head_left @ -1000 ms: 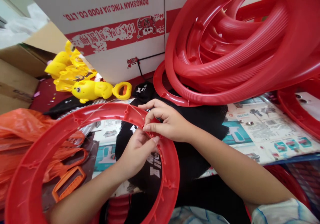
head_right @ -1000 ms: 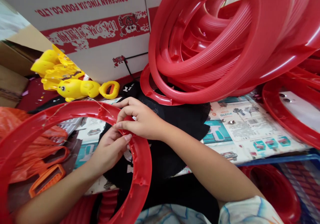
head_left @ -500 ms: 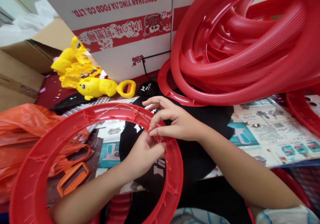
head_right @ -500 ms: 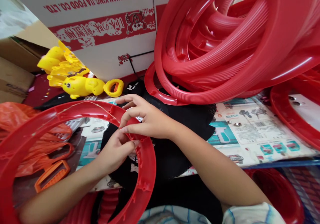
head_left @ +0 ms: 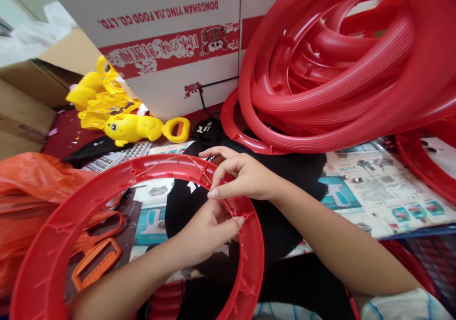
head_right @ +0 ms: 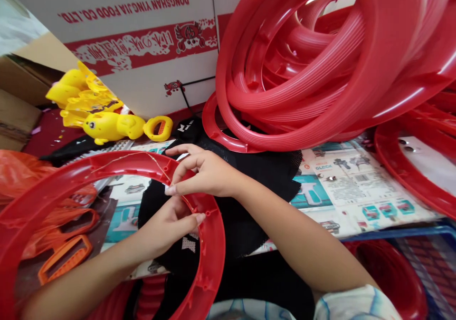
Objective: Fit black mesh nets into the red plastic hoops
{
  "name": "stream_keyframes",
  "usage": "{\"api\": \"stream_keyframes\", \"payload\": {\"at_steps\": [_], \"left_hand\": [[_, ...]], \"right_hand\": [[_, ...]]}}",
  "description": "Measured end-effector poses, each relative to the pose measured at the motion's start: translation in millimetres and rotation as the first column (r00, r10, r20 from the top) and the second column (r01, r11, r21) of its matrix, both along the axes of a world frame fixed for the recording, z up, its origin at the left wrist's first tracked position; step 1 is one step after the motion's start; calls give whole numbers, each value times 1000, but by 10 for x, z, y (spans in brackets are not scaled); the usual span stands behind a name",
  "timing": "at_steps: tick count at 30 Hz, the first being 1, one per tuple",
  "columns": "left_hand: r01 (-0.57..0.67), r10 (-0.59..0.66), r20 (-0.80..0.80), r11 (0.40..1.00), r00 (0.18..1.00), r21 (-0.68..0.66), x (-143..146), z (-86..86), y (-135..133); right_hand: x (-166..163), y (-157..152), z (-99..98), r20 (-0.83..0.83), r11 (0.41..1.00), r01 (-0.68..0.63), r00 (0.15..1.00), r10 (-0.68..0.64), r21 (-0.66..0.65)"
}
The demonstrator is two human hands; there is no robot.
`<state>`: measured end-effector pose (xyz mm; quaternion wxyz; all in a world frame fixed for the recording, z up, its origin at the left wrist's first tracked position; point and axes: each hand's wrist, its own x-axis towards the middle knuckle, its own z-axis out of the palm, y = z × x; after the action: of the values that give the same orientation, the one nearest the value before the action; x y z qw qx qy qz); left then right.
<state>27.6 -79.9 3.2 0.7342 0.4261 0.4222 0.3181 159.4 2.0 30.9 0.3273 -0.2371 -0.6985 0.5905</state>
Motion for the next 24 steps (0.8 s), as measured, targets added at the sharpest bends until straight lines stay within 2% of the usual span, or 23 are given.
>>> {"api": "stream_keyframes", "payload": {"at_steps": [3,9,11,16,20,24], "left_hand": [[12,-12,-1,1000,1000,-7,-11,7,-8],[22,-19,96,999,995,-32,-27,42,10],[-23,24,117,1000,993,-7,-34,13,22],[-224,220,142,974,965,14,-20,-90,47],[-331,330,91,944,940,5,19,-124,42],[-315,316,42,949,948,-20,24,-145,57]], "right_hand": [[5,12,-1,-17,1000,0,1000,0,6],[13,52,-20,-13,995,13,1000,-15,-98],[7,55,-27,-30,993,8,999,-12,-114],[-23,49,-28,-66,985,28,997,-39,-169],[-23,51,-12,9,993,51,999,-50,-107],[-10,47,-6,137,998,58,989,-60,14]]}}
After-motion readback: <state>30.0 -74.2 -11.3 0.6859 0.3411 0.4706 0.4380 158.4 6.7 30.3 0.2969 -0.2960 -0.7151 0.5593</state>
